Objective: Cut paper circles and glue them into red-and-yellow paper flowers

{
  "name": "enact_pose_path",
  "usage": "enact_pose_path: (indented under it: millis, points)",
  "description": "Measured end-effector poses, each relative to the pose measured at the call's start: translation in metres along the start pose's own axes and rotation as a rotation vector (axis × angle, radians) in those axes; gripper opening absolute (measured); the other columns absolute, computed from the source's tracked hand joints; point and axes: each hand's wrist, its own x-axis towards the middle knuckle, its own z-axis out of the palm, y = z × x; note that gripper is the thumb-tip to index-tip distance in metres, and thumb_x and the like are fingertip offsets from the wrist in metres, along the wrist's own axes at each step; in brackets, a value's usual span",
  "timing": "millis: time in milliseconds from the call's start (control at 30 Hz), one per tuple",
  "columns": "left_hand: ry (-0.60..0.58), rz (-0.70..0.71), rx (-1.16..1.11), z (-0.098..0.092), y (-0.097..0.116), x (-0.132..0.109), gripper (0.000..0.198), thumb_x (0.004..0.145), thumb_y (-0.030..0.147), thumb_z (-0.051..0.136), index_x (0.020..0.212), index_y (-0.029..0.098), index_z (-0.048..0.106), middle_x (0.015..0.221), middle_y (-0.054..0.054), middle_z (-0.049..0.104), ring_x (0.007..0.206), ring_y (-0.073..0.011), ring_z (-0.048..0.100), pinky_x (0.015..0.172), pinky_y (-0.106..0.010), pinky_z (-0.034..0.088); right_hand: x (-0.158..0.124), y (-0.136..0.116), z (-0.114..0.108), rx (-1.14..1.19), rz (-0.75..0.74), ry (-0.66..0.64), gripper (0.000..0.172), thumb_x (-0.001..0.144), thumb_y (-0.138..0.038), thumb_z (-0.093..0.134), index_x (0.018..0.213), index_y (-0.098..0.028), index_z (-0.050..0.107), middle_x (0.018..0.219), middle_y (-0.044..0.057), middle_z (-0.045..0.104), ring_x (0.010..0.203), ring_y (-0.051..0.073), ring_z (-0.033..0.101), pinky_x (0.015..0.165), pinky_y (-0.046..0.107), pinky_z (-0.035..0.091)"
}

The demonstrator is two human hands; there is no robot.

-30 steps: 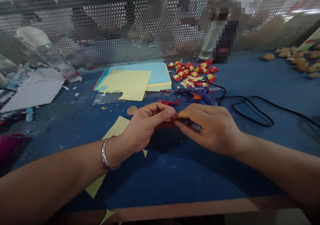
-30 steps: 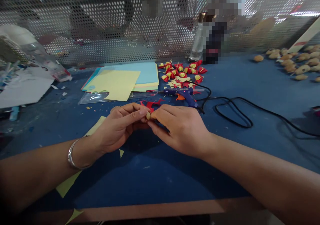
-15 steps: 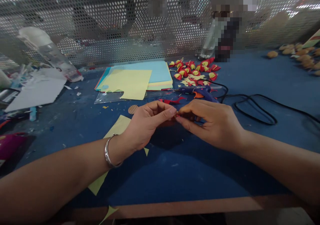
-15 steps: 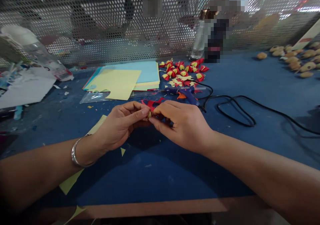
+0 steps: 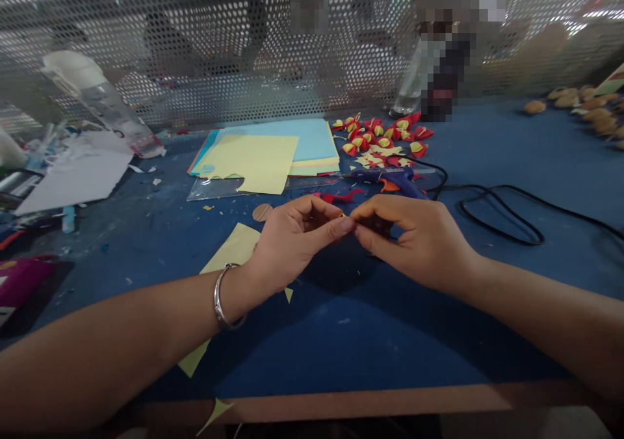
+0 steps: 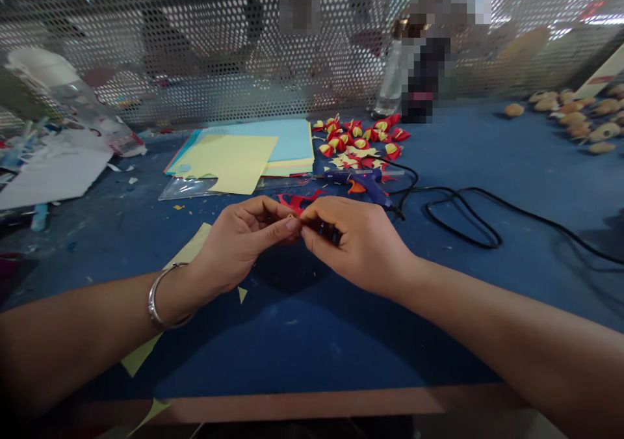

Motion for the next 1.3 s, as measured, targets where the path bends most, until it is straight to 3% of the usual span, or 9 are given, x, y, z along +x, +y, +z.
enact_pose_path:
  millis: [233, 600, 933, 1100, 1300]
  points:
    - [0.014, 0.090, 0.123, -0.0013, -0.0046, 0.0008, 0.042, 0.070, 0.031, 0.096, 0.099, 0.017, 0.068, 0.092, -0.002, 0.072, 0.084, -0.0138, 0.068, 0.081, -0.029, 0.058, 0.0015, -0.0028, 0.0012, 0.035, 0.095, 0.014, 0.016, 0.096, -0.023, 0.060, 0.082, -0.022, 0.066, 0.072, -0.001, 0.067, 0.060, 0.011, 0.057, 0.059, 0.024, 0.047]
    - [-0.046, 0.262, 0.272, -0.0009, -0.0062, -0.0041, 0.031, 0.083, 0.025, 0.081, 0.108, 0.020, 0.063, 0.096, -0.004, 0.071, 0.087, -0.0148, 0.070, 0.080, -0.029, 0.061, 0.0007, -0.0052, 0.0015, -0.084, -0.006, 0.083, 0.014, 0.094, -0.018, 0.059, 0.081, -0.023, 0.063, 0.073, -0.001, 0.068, 0.059, 0.011, 0.060, 0.060, 0.024, 0.048]
    - [-0.060, 0.295, 0.436, -0.0044, -0.0048, -0.0046, 0.036, 0.084, 0.027, 0.080, 0.115, 0.021, 0.062, 0.097, -0.003, 0.072, 0.085, -0.0158, 0.073, 0.075, -0.029, 0.062, -0.0034, -0.0062, -0.0023, -0.161, -0.130, 0.069, 0.015, 0.099, -0.020, 0.059, 0.085, -0.023, 0.064, 0.076, -0.001, 0.068, 0.062, 0.011, 0.063, 0.061, 0.025, 0.049]
    - [-0.071, 0.409, 0.438, -0.0052, -0.0042, -0.0054, 0.040, 0.087, 0.018, 0.079, 0.122, 0.023, 0.059, 0.094, 0.001, 0.069, 0.087, -0.0133, 0.073, 0.082, -0.027, 0.064, -0.0023, -0.0091, -0.0026, -0.125, -0.085, 0.107, 0.017, 0.097, -0.017, 0.059, 0.082, -0.023, 0.063, 0.071, -0.002, 0.067, 0.061, 0.011, 0.061, 0.061, 0.025, 0.049]
    - [-0.130, 0.652, 0.543, -0.0087, -0.0040, -0.0089, 0.042, 0.091, 0.008, 0.072, 0.126, 0.025, 0.057, 0.107, -0.001, 0.071, 0.093, -0.0120, 0.074, 0.086, -0.024, 0.065, -0.0001, -0.0098, -0.0060, -0.030, 0.039, 0.128, 0.015, 0.094, -0.021, 0.062, 0.080, -0.023, 0.065, 0.068, -0.002, 0.065, 0.057, 0.011, 0.056, 0.056, 0.025, 0.046]
